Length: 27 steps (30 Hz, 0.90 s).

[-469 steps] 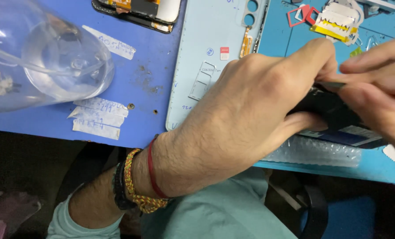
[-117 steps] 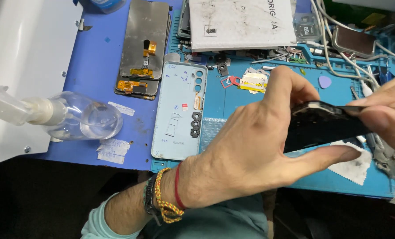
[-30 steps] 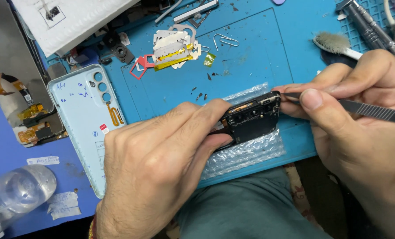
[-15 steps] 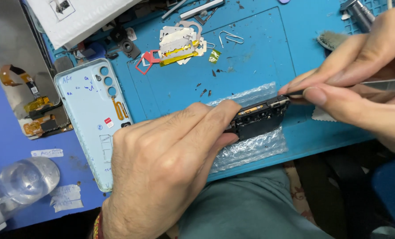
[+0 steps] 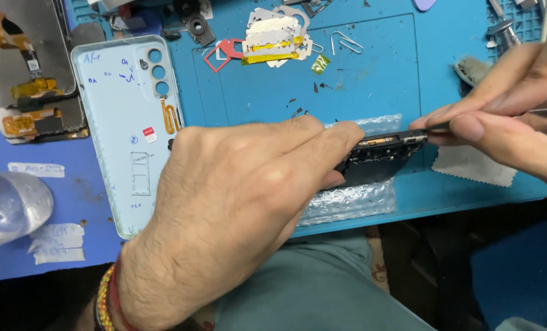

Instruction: Disassembling a smartphone using a pry tool and tweezers to access internal components

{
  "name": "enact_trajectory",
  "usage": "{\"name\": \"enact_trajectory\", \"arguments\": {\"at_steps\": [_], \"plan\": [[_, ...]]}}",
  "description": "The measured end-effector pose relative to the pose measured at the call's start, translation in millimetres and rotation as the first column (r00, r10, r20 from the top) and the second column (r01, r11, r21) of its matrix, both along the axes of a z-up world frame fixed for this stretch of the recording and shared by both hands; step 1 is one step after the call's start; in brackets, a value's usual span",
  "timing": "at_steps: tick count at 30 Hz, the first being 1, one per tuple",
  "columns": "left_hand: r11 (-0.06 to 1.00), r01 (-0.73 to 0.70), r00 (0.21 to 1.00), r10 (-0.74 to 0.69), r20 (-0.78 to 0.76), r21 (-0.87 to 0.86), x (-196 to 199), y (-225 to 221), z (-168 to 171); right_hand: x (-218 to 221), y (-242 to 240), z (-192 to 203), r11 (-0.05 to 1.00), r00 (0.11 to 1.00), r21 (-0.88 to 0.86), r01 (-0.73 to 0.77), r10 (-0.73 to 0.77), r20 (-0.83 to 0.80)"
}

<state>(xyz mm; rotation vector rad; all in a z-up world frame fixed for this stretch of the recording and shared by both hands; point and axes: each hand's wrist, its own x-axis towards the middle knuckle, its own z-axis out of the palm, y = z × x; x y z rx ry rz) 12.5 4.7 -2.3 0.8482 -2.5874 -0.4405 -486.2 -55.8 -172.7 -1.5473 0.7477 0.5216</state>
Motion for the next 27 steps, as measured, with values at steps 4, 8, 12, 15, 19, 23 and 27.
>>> {"name": "enact_trajectory", "arguments": {"at_steps": [4,8,12,15,19,23,27], "plan": [[0.996,0.079,0.996,-0.080,0.028,0.043,1,-8,-3,148,61,108,0.927,0.951,-0.215,0.308,-0.309,0.031],[0.992,0.110,0.994,-0.110,0.002,0.058,0,-13,-6,210,135,158,0.263,0.369,-0.569,0.779,-0.926,0.079],[0.992,0.117,0.993,-0.117,0.006,0.050,-1,-12,-7,223,138,166,0.185,0.531,-0.651,0.737,-0.754,0.387],[0.995,0.091,0.996,-0.092,0.011,0.026,0,-10,-7,211,140,154,0.215,0.441,-0.507,0.835,-0.813,0.380],[0.996,0.077,0.997,-0.077,-0.017,0.033,1,-11,-11,183,145,136,0.259,0.541,-0.530,0.808,-0.683,0.491],[0.993,0.103,0.994,-0.102,-0.026,0.055,0,-14,-13,200,145,148,0.219,0.492,-0.513,0.830,-0.719,0.490],[0.993,0.108,0.994,-0.106,-0.028,0.054,0,-15,-13,191,141,135,0.241,0.567,-0.571,0.785,-0.649,0.507]]}}
